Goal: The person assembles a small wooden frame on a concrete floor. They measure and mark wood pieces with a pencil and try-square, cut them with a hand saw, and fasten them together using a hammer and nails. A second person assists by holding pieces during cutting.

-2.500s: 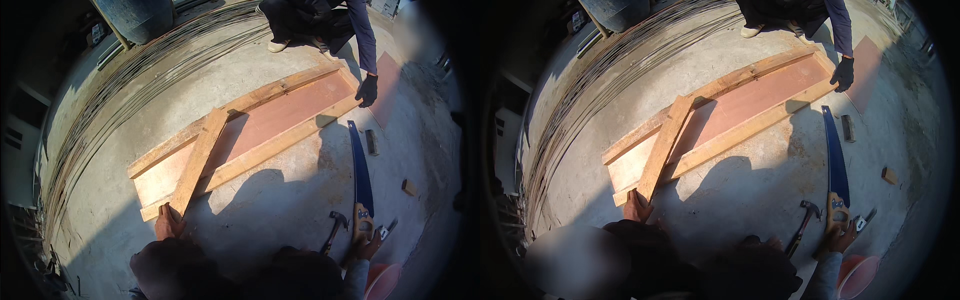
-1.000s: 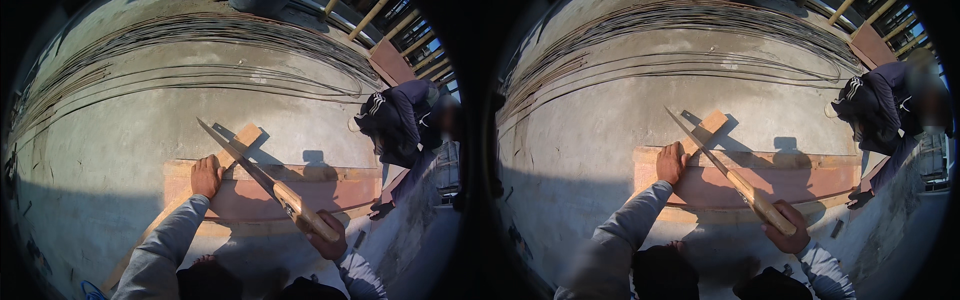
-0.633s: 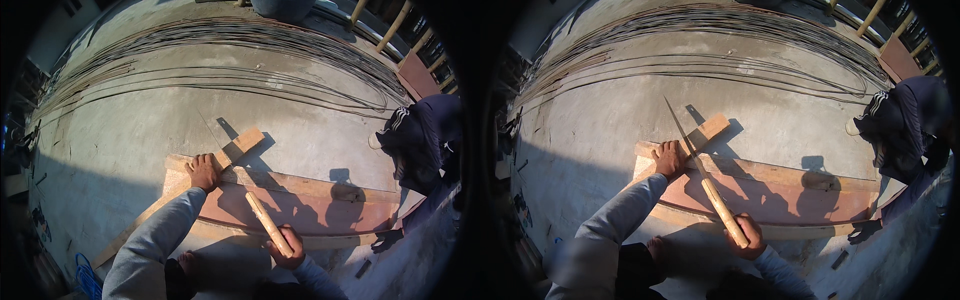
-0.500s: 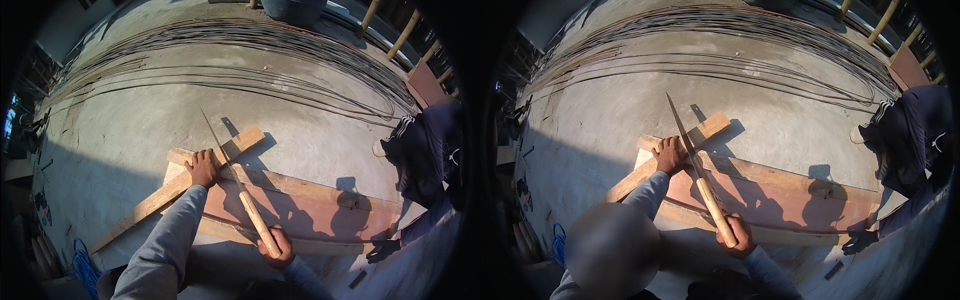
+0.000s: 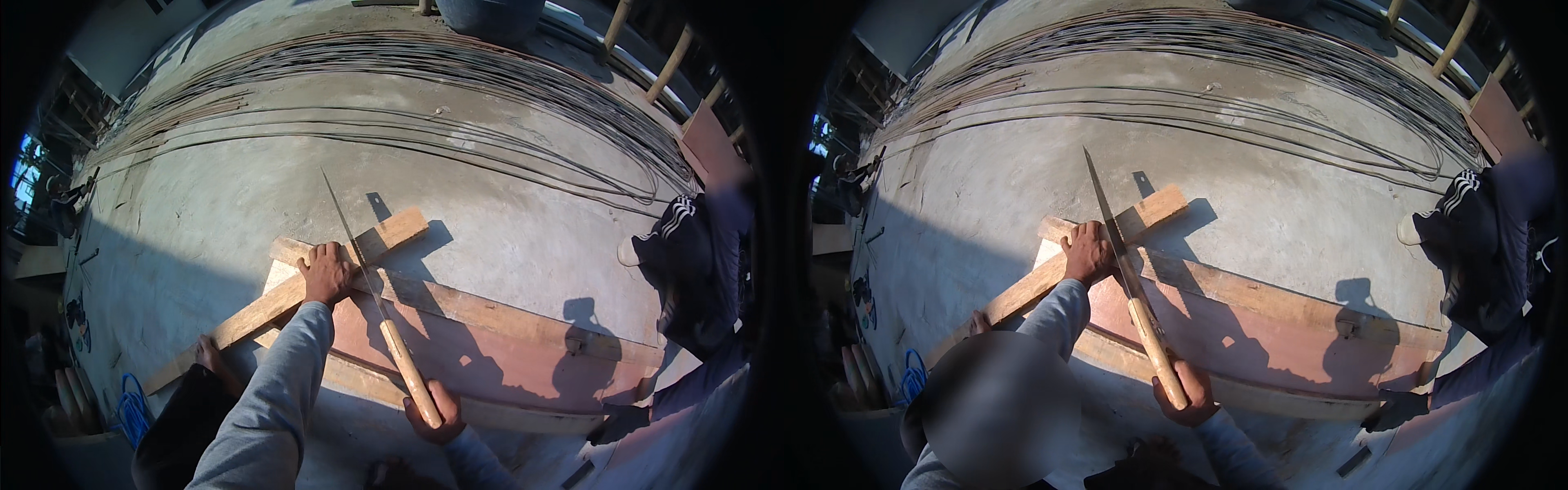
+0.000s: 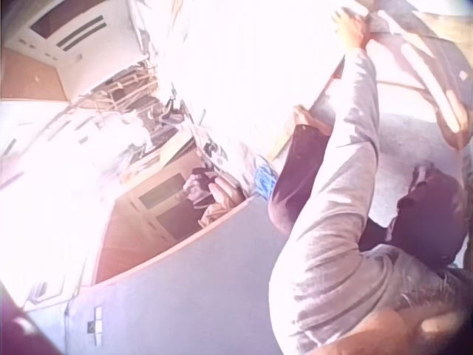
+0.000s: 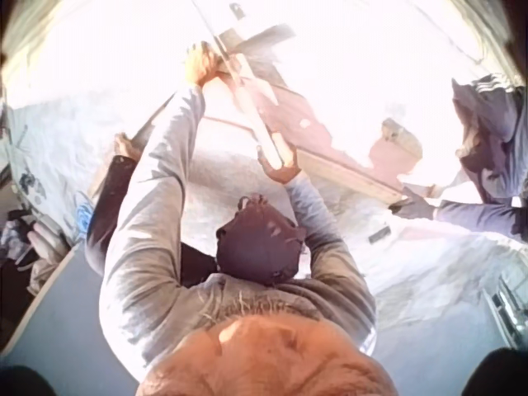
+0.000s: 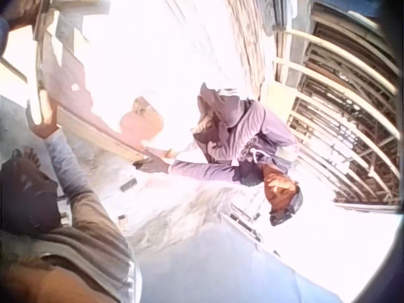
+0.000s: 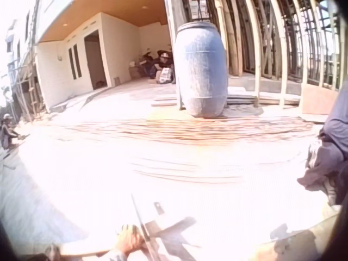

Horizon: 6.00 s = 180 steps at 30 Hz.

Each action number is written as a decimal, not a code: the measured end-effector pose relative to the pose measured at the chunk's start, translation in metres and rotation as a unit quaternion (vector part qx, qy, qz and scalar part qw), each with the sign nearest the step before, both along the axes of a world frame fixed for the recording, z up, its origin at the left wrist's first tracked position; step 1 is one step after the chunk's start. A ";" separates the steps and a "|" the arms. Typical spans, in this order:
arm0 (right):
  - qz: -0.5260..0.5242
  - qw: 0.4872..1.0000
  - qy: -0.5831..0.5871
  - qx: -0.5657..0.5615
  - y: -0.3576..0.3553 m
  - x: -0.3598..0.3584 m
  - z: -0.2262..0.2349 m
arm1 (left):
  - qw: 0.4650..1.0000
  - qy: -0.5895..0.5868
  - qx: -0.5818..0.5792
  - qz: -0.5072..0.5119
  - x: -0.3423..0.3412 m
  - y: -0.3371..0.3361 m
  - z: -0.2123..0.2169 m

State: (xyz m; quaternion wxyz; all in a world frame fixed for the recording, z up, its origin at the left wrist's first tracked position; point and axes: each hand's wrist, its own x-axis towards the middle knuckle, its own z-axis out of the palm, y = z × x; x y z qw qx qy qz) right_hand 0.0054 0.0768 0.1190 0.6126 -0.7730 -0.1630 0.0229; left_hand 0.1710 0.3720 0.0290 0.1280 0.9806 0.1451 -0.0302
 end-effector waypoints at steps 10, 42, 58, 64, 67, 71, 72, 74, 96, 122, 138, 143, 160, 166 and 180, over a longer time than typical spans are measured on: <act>-0.004 1.000 -0.023 -0.006 0.002 -0.009 0.017 | 0.995 -0.073 -0.054 0.041 0.012 0.000 0.033; 0.036 0.997 0.043 -0.062 -0.010 -0.026 0.057 | 0.987 -0.100 -0.068 0.109 0.020 0.004 0.010; 0.023 0.995 0.030 -0.097 -0.001 -0.030 0.069 | 0.988 -0.113 -0.073 0.076 0.020 0.001 0.012; 0.012 0.997 0.040 -0.070 -0.001 -0.031 0.067 | 0.986 -0.119 -0.079 0.081 0.018 -0.003 0.016; 0.025 0.989 0.071 -0.128 -0.001 -0.037 0.069 | 0.986 -0.101 -0.085 0.102 0.019 -0.003 0.018; 0.026 0.976 0.146 -0.157 0.000 -0.042 0.068 | 0.985 -0.125 -0.054 0.103 0.019 -0.003 0.017; 0.006 0.981 0.133 -0.143 0.001 -0.041 0.066 | 0.987 -0.113 -0.049 0.105 0.020 -0.003 0.016; -0.030 0.992 0.064 -0.107 0.005 -0.036 0.057 | 0.987 -0.113 -0.049 0.107 0.020 -0.004 0.016; 0.008 0.997 -0.021 -0.072 0.021 -0.005 0.038 | 0.988 -0.094 -0.070 0.098 0.016 0.002 0.017; 0.033 0.993 0.002 -0.114 0.029 0.028 0.066 | 0.989 -0.107 -0.068 0.075 0.014 -0.002 0.023; 0.020 0.996 0.040 -0.073 0.019 0.013 0.055 | 0.990 -0.090 -0.058 0.092 0.020 -0.002 0.020; -0.004 0.995 0.010 -0.095 0.022 0.015 0.065 | 0.989 -0.105 -0.060 0.081 0.017 -0.002 0.017; 0.063 0.990 -0.037 -0.119 0.030 0.039 0.040 | 0.998 -0.029 -0.003 0.054 0.018 0.009 0.011; 0.049 0.992 0.044 -0.104 -0.003 -0.002 0.039 | 0.991 -0.110 -0.036 0.063 0.018 0.007 0.002; 0.014 0.996 0.030 -0.079 0.008 -0.003 0.025 | 0.994 -0.099 -0.023 0.036 0.013 0.007 -0.001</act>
